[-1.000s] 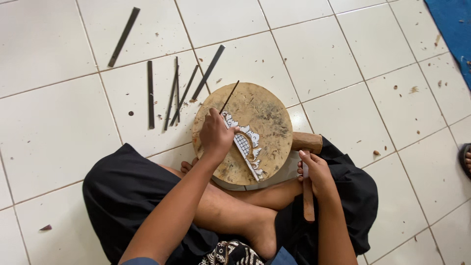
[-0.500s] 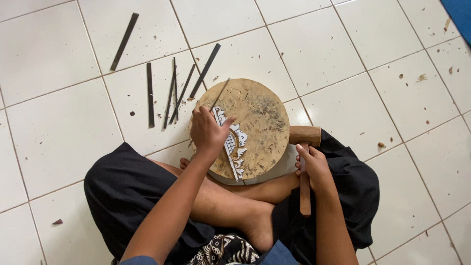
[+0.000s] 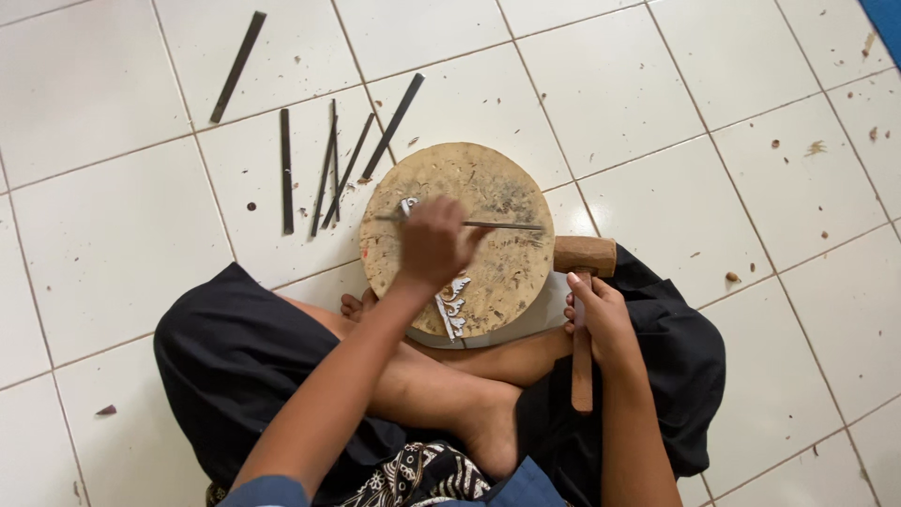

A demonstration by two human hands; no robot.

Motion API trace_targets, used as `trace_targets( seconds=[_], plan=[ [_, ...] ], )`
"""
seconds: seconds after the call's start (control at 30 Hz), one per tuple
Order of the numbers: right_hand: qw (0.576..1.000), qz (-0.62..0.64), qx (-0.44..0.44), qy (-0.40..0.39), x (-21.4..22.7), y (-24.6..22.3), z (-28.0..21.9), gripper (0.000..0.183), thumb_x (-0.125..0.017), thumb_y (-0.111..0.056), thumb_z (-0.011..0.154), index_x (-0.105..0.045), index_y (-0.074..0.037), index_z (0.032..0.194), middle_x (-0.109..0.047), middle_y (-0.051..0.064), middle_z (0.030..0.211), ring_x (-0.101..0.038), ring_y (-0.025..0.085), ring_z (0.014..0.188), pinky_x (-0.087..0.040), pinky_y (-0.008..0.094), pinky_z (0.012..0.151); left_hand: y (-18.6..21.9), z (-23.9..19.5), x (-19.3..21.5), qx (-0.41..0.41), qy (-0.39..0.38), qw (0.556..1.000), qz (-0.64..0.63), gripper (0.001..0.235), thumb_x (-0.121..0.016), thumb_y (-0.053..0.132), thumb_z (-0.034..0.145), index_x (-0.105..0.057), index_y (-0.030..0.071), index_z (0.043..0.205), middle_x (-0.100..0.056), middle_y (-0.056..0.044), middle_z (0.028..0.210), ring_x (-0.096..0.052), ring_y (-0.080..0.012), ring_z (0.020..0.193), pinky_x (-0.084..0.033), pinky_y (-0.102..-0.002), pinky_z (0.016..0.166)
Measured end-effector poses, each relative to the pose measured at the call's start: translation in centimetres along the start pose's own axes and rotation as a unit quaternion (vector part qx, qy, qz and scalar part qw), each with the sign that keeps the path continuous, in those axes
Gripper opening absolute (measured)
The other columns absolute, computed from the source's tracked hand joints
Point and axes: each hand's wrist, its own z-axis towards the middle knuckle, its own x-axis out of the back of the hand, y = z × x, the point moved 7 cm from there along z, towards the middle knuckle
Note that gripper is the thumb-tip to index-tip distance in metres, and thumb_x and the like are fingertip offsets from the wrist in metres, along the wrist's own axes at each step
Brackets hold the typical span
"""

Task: The person sits on the floor and uses a wooden mallet to strike a metal chisel, carving a decorative pattern into a piece of wood placed on a round wooden block. They repeatedly adjust the chisel and strike it to shape the design.

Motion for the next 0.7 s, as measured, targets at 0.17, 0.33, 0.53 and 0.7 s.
trace_targets(
  seconds=[0.17,0.33,0.53,0.7],
  plan=[
    [0.999,0.001,0.031,-0.03,-0.3,-1.0,-0.7,0.048,-0.071,-0.027,0.102,-0.053,0.007,0.13,-0.051,0.011,0.078,-0.053,0.018,0.059,-0.04,0.03,0.041,2.8,2.2,-2.6,-0.062,0.001,0.998,-0.032,0.041,-0.062,0.049,0.094,-0.06,0.008,0.088,-0.051,-0.007,0.08,-0.058,-0.0259,0.075,-0.048,-0.039,0.066],
    [1.0,0.0,0.013,-0.028,0.6,0.6,1.2,0.045,-0.07,-0.027,0.102,-0.054,0.003,0.13,-0.053,0.011,0.079,-0.055,0.019,0.061,-0.041,0.029,0.042,1.3,-0.1,-7.0,-0.105,0.014,0.994,-0.007,0.024,-0.051,0.032,0.1,-0.055,0.008,0.102,-0.046,-0.007,0.088,-0.054,-0.0299,0.076,-0.043,-0.044,0.063],
    [0.999,0.007,0.02,-0.035,0.1,-0.5,0.1,0.048,-0.071,-0.029,0.102,-0.054,0.004,0.131,-0.053,0.012,0.082,-0.054,0.018,0.063,-0.04,0.028,0.044,1.8,-0.3,-5.0,-0.131,0.072,0.988,0.029,0.009,-0.056,0.015,0.098,-0.061,0.014,0.105,-0.044,-0.003,0.092,-0.053,-0.0216,0.084,-0.043,-0.035,0.068],
    [0.998,-0.002,0.039,-0.051,0.8,0.8,1.4,0.044,-0.07,-0.028,0.102,-0.056,0.003,0.129,-0.052,0.011,0.082,-0.053,0.017,0.061,-0.041,0.027,0.042,2.0,0.5,-2.8,-0.088,0.06,0.993,0.052,0.029,-0.06,0.026,0.1,-0.059,0.023,0.128,-0.044,-0.001,0.082,-0.054,-0.0224,0.075,-0.042,-0.038,0.066]
  ],
)
